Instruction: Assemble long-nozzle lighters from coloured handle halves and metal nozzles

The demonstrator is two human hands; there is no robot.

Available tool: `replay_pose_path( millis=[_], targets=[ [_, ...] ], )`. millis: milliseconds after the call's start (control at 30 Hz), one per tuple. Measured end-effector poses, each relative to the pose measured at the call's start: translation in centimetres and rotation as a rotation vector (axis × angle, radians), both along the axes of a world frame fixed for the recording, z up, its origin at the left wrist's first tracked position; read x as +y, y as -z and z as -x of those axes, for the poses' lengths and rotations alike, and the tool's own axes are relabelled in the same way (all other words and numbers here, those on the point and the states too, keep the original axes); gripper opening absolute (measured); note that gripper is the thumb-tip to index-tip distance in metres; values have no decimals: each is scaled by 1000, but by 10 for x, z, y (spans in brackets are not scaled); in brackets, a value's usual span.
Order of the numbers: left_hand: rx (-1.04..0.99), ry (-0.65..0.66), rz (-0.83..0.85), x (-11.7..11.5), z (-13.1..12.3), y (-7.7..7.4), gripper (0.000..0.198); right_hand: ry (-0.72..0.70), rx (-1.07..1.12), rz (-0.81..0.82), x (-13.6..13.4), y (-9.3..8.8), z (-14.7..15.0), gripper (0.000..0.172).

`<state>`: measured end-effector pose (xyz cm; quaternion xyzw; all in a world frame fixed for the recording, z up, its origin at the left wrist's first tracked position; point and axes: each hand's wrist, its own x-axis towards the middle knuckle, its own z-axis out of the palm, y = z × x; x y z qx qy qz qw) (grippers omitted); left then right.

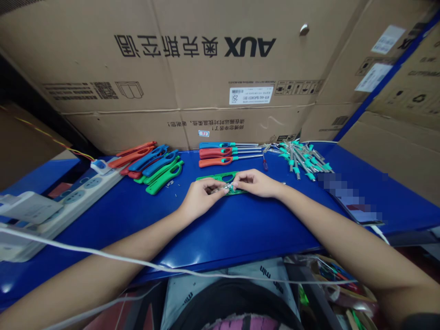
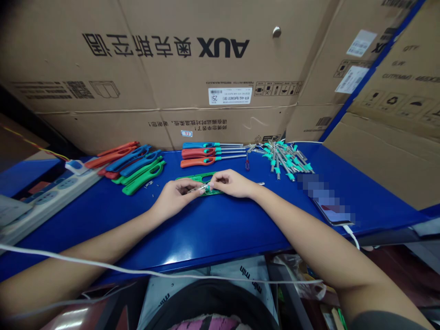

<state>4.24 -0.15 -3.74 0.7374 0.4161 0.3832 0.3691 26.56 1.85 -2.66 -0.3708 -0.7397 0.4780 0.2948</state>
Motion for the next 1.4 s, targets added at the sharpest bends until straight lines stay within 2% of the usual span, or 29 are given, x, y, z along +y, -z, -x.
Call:
replay_pose_path(
  millis=[267, 600, 1033, 1400],
  targets=[
    [-9, 35, 59, 2, 0, 3, 34, 50, 0, 29, -1, -7, 2, 43],
    [4, 41, -2, 0, -1, 1, 29, 168, 98, 178, 0, -2, 0, 42],
    [30, 58, -41, 1, 0, 4, 26, 107, 73, 89, -5, -10, 2, 41],
    [32, 29, -53, -2, -1, 5, 26, 84, 75, -26, -1, -3, 2, 40]
  ],
)
